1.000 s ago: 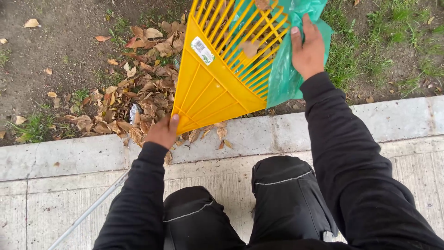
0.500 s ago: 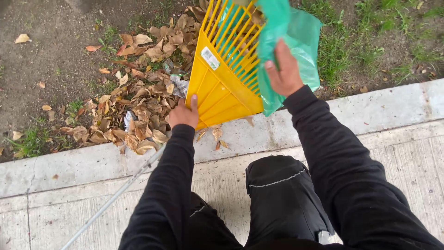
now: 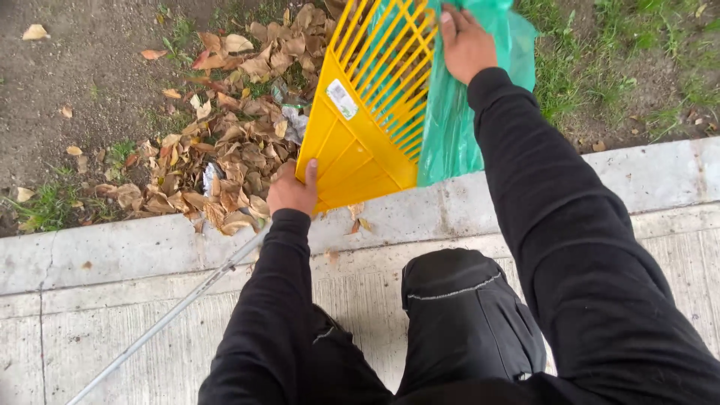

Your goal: The person rakes leaves and debris on a concrete path into a pile, then picks up the pile using the rake and their hand to place it into a green plastic bag.

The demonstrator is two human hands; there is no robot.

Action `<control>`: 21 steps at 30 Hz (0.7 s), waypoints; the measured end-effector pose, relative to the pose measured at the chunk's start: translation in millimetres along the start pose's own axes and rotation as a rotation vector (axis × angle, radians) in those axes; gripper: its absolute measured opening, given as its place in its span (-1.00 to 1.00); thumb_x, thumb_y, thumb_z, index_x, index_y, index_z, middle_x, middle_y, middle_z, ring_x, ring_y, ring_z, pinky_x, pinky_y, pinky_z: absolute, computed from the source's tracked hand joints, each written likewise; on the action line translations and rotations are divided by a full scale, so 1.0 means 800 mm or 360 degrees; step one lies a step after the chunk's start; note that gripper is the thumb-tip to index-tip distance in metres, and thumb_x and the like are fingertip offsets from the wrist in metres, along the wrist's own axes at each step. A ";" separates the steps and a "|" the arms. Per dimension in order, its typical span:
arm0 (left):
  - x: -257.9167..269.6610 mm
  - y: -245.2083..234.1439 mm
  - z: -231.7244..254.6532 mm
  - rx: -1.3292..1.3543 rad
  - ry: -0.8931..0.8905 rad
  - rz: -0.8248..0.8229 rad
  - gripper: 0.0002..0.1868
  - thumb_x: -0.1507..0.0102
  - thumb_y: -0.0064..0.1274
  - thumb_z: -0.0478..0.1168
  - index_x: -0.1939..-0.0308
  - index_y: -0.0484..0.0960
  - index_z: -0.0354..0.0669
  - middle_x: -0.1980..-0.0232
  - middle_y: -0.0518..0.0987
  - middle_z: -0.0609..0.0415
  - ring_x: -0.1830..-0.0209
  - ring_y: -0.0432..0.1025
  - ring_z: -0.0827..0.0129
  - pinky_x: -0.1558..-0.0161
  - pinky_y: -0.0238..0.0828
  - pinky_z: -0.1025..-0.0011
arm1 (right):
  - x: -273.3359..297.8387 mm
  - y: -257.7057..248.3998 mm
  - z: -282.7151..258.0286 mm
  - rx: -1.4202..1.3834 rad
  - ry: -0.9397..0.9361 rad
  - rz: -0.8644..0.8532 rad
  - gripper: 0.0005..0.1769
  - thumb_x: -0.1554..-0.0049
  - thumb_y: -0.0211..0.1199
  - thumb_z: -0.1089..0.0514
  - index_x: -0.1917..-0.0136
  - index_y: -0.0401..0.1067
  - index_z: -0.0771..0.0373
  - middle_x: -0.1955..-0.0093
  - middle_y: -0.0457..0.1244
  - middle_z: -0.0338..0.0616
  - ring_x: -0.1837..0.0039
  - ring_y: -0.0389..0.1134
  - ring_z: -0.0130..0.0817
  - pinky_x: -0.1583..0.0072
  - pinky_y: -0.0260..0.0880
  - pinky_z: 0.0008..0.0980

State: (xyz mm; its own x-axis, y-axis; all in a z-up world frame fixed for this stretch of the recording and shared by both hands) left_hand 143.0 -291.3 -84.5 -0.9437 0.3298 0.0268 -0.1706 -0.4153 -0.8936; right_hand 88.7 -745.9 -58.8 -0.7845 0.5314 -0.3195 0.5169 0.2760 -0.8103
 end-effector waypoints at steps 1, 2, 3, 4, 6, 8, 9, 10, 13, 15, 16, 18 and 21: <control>-0.009 0.002 -0.004 0.0007 0.0018 0.0017 -0.28 -0.34 -0.20 0.46 0.13 0.59 -0.17 0.31 0.64 -0.29 0.21 0.56 -0.28 0.16 0.50 -0.12 | -0.009 -0.005 -0.001 0.0004 -0.0006 0.0025 -0.47 -0.47 -0.03 -0.15 -0.58 0.20 0.11 -0.52 0.16 0.21 -0.56 0.10 0.15 -0.48 0.01 0.17; -0.017 0.003 -0.009 -0.0029 -0.0003 0.0040 -0.30 -0.33 -0.18 0.44 0.14 0.61 -0.14 0.32 0.64 -0.28 0.23 0.55 -0.28 0.18 0.48 -0.14 | -0.018 -0.016 -0.004 -0.0211 -0.0085 0.0224 -0.53 -0.47 -0.01 -0.10 -0.52 0.28 0.16 -0.46 0.24 0.18 -0.51 0.20 0.12 -0.48 0.13 0.02; -0.017 0.008 -0.017 -0.0068 -0.0028 0.0039 -0.32 -0.31 -0.16 0.43 0.14 0.64 -0.11 0.32 0.64 -0.27 0.25 0.55 -0.29 0.21 0.47 -0.16 | -0.012 -0.027 -0.002 -0.0421 -0.0150 0.0406 -0.58 -0.47 0.01 -0.04 -0.45 0.36 0.20 -0.40 0.32 0.15 -0.46 0.31 0.09 -0.47 0.26 -0.13; -0.020 0.011 -0.016 -0.0065 -0.0014 0.0032 -0.32 -0.31 -0.16 0.43 0.14 0.64 -0.11 0.32 0.64 -0.27 0.25 0.55 -0.29 0.21 0.47 -0.16 | -0.005 -0.048 -0.026 -0.0412 -0.0141 0.0415 -0.58 -0.47 0.01 -0.04 -0.45 0.36 0.20 -0.40 0.32 0.15 -0.46 0.31 0.09 -0.47 0.26 -0.13; -0.014 0.010 -0.017 0.0113 0.0097 0.0232 -0.31 -0.31 -0.13 0.42 0.01 0.63 -0.14 0.35 0.64 -0.27 0.31 0.56 -0.26 0.27 0.50 -0.11 | 0.015 -0.093 -0.087 -0.0748 -0.0477 0.0594 -0.64 -0.42 0.12 0.02 -0.31 0.44 0.32 -0.29 0.37 0.18 -0.36 0.40 0.12 -0.39 0.33 -0.17; -0.011 0.003 -0.005 0.0086 0.0086 0.0195 -0.32 -0.31 -0.12 0.41 0.00 0.62 -0.13 0.38 0.63 -0.26 0.33 0.56 -0.26 0.28 0.50 -0.11 | 0.000 -0.084 -0.103 -0.0708 -0.0470 0.0373 -0.65 -0.45 0.10 0.00 -0.28 0.42 0.32 -0.25 0.36 0.20 -0.33 0.39 0.15 -0.37 0.33 -0.14; -0.007 -0.001 -0.001 0.0052 0.0089 0.0149 -0.34 -0.30 -0.11 0.39 0.00 0.62 -0.12 0.42 0.62 -0.25 0.36 0.55 -0.26 0.30 0.49 -0.11 | -0.002 -0.073 -0.111 -0.0665 -0.0451 0.0162 -0.65 -0.47 0.08 -0.01 -0.25 0.41 0.33 -0.21 0.35 0.22 -0.31 0.37 0.18 -0.34 0.34 -0.10; 0.000 -0.003 -0.002 0.0044 0.0074 0.0138 -0.34 -0.30 -0.11 0.39 0.00 0.62 -0.12 0.42 0.62 -0.25 0.36 0.55 -0.26 0.30 0.49 -0.11 | -0.005 -0.061 -0.103 -0.0673 -0.0443 0.0145 -0.65 -0.47 0.08 -0.01 -0.25 0.41 0.33 -0.21 0.35 0.22 -0.31 0.37 0.18 -0.34 0.34 -0.10; -0.006 -0.007 0.007 -0.0025 0.0083 0.0084 -0.33 -0.38 -0.12 0.42 0.19 0.58 -0.16 0.40 0.61 -0.22 0.30 0.55 -0.23 0.21 0.50 -0.09 | -0.033 -0.036 -0.065 -0.0493 -0.0291 0.0026 -0.62 -0.50 0.06 -0.05 -0.30 0.35 0.33 -0.19 0.33 0.24 -0.30 0.31 0.24 -0.30 0.33 -0.06; -0.002 -0.010 0.006 0.0045 0.0137 0.0102 -0.33 -0.32 -0.12 0.42 0.17 0.58 -0.14 0.43 0.61 -0.22 0.35 0.54 -0.24 0.29 0.48 -0.11 | -0.042 -0.024 -0.037 -0.0566 -0.0338 0.0015 -0.59 -0.52 0.04 -0.04 -0.41 0.31 0.33 -0.27 0.32 0.26 -0.34 0.26 0.28 -0.30 0.29 -0.02; -0.003 -0.011 0.002 0.0041 0.0136 0.0100 -0.33 -0.32 -0.12 0.42 0.17 0.58 -0.14 0.43 0.61 -0.22 0.35 0.54 -0.24 0.29 0.48 -0.11 | -0.040 -0.019 -0.026 -0.0569 -0.0336 0.0013 -0.59 -0.52 0.04 -0.04 -0.41 0.31 0.33 -0.27 0.32 0.26 -0.34 0.26 0.28 -0.30 0.29 -0.02; -0.007 -0.009 0.000 0.0058 0.0123 0.0055 -0.34 -0.32 -0.16 0.41 0.11 0.59 -0.12 0.46 0.61 -0.22 0.36 0.54 -0.24 0.30 0.48 -0.12 | -0.042 -0.014 0.009 -0.0421 -0.0069 0.0065 -0.54 -0.46 0.10 -0.08 -0.38 0.31 0.35 -0.30 0.31 0.28 -0.34 0.27 0.25 -0.32 0.29 -0.03; -0.013 0.001 -0.017 0.0130 0.0101 0.0173 -0.34 -0.31 -0.15 0.41 0.01 0.62 -0.08 0.43 0.63 -0.23 0.37 0.55 -0.24 0.32 0.49 -0.12 | -0.032 -0.046 0.013 -0.0496 0.0028 0.0450 -0.55 -0.33 0.25 -0.05 -0.27 0.39 0.37 -0.25 0.38 0.22 -0.32 0.35 0.15 -0.34 0.35 -0.04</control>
State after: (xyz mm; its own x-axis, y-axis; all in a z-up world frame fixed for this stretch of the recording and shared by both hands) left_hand 156.2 -283.7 -91.5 -0.9384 0.3311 -0.0988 -0.0932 -0.5180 -0.8503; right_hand 86.3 -777.8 -26.1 -0.5923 0.6338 -0.4974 0.7920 0.3448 -0.5038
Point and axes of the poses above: each hand's wrist, its own x-axis away from the middle knuckle, its own y-axis out of the palm, z = x × y, the point moved 5 cm from there along -x, towards the middle knuckle
